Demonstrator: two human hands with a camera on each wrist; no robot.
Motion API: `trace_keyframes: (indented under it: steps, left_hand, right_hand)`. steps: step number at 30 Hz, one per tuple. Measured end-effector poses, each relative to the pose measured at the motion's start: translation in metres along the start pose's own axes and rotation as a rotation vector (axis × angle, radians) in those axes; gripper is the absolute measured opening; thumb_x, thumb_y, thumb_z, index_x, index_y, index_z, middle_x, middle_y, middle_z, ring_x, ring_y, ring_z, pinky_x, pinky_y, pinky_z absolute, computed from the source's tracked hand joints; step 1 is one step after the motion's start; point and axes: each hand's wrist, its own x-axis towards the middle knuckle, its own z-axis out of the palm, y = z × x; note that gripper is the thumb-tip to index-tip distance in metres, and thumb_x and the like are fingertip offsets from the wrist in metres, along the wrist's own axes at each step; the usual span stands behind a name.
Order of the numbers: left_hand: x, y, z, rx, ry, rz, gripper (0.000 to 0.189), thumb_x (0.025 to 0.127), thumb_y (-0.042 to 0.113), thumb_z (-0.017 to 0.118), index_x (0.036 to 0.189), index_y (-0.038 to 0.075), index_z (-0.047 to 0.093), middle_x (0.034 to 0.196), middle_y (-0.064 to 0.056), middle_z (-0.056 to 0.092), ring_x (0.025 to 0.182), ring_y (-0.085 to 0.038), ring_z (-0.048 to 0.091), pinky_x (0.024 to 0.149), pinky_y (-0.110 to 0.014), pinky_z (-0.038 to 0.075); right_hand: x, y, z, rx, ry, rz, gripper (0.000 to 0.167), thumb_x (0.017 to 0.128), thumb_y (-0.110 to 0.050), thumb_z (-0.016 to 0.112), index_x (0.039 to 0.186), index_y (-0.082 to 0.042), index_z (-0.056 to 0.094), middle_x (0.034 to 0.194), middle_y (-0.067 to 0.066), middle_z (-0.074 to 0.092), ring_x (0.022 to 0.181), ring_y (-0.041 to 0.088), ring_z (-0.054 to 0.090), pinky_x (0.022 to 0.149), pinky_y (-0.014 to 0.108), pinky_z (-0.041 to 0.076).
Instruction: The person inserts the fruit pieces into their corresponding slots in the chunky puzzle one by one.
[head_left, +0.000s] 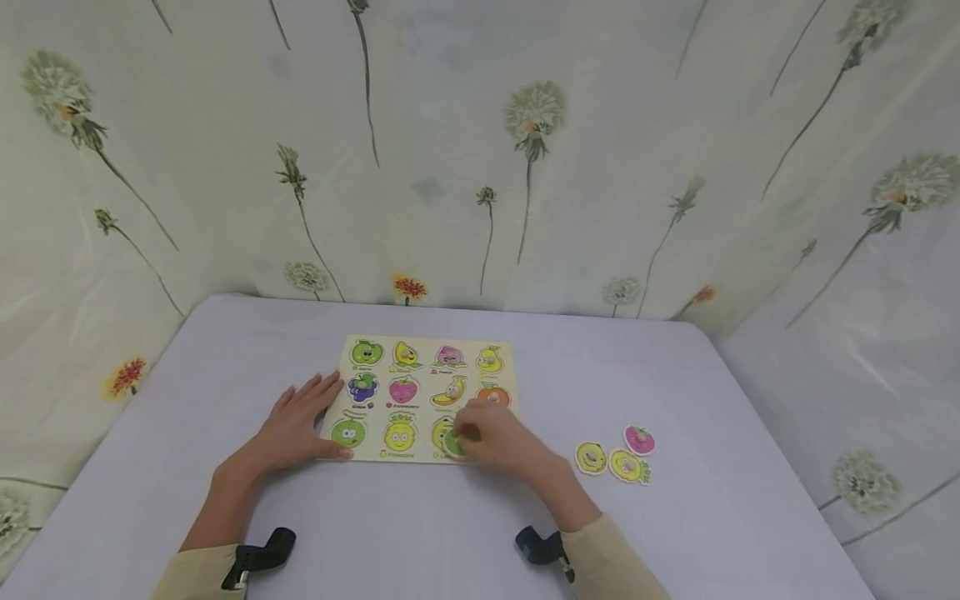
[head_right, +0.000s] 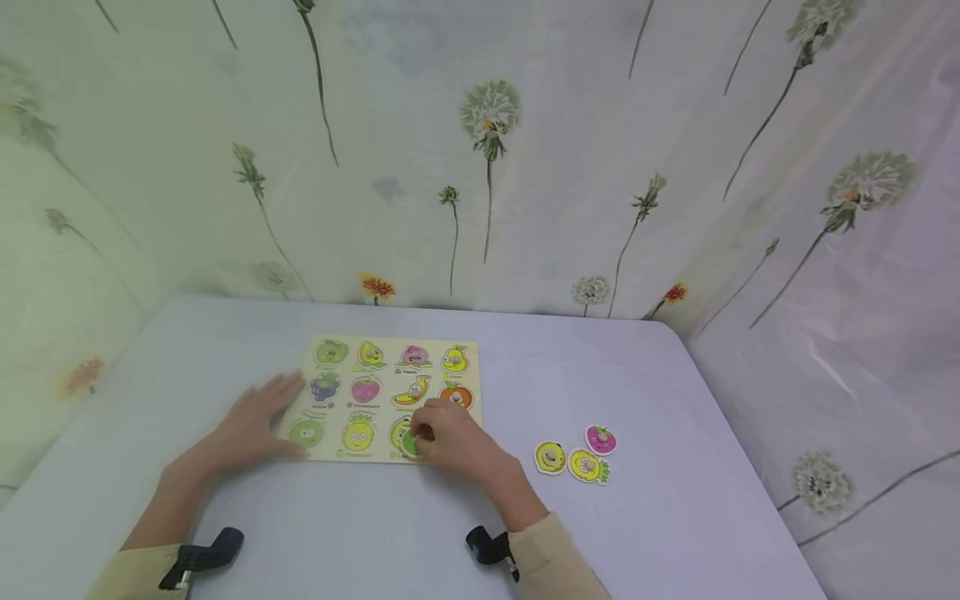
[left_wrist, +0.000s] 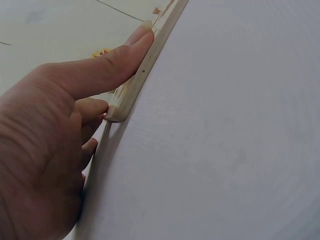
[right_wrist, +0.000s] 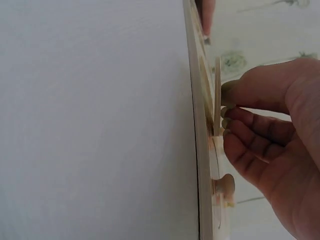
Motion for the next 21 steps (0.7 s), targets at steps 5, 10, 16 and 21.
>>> trace_keyframes:
  steps: [5,10,16,21]
  left_hand:
    - [0.0,0.0,-0.001,-0.006,-0.003,-0.001,0.118,0.067,0.061,0.08,0.156,0.005,0.028,0.165,-0.014,0.024,0.153,-0.042,0.016,0.12,-0.067,0.008]
    - [0.0,0.0,-0.001,-0.009,-0.001,0.001,0.118,0.066,0.061,0.08,0.156,0.005,0.028,0.165,-0.014,0.024,0.153,-0.042,0.016,0.12,-0.068,0.008]
    - [0.0,-0.001,0.0,-0.01,-0.001,-0.001,0.118,0.067,0.061,0.081,0.156,0.005,0.028,0.165,-0.014,0.024,0.153,-0.041,0.016,0.12,-0.067,0.008]
    - [0.0,-0.001,0.0,-0.012,-0.002,-0.004,0.118,0.067,0.06,0.081,0.156,0.006,0.028,0.165,-0.014,0.024,0.153,-0.041,0.016,0.121,-0.067,0.008]
  right_hand:
    - [0.007,-0.006,0.004,-0.014,-0.008,-0.016,0.009,0.088,-0.01,0.067,0.093,-0.017,0.071,0.087,-0.011,0.062,0.083,0.007,0.052,0.077,0.02,0.048]
    - [0.013,-0.014,0.006,-0.019,-0.037,0.01,0.01,0.09,-0.013,0.067,0.097,-0.018,0.071,0.092,-0.01,0.064,0.09,0.008,0.052,0.083,0.022,0.048]
    - [0.018,-0.017,0.01,-0.006,-0.058,0.009,0.009,0.091,-0.014,0.067,0.098,-0.017,0.071,0.092,-0.01,0.062,0.089,0.008,0.052,0.081,0.02,0.048]
    - [0.023,-0.018,0.015,-0.011,-0.038,-0.041,0.007,0.089,-0.012,0.067,0.095,-0.016,0.071,0.088,-0.01,0.061,0.083,0.007,0.05,0.075,0.017,0.046]
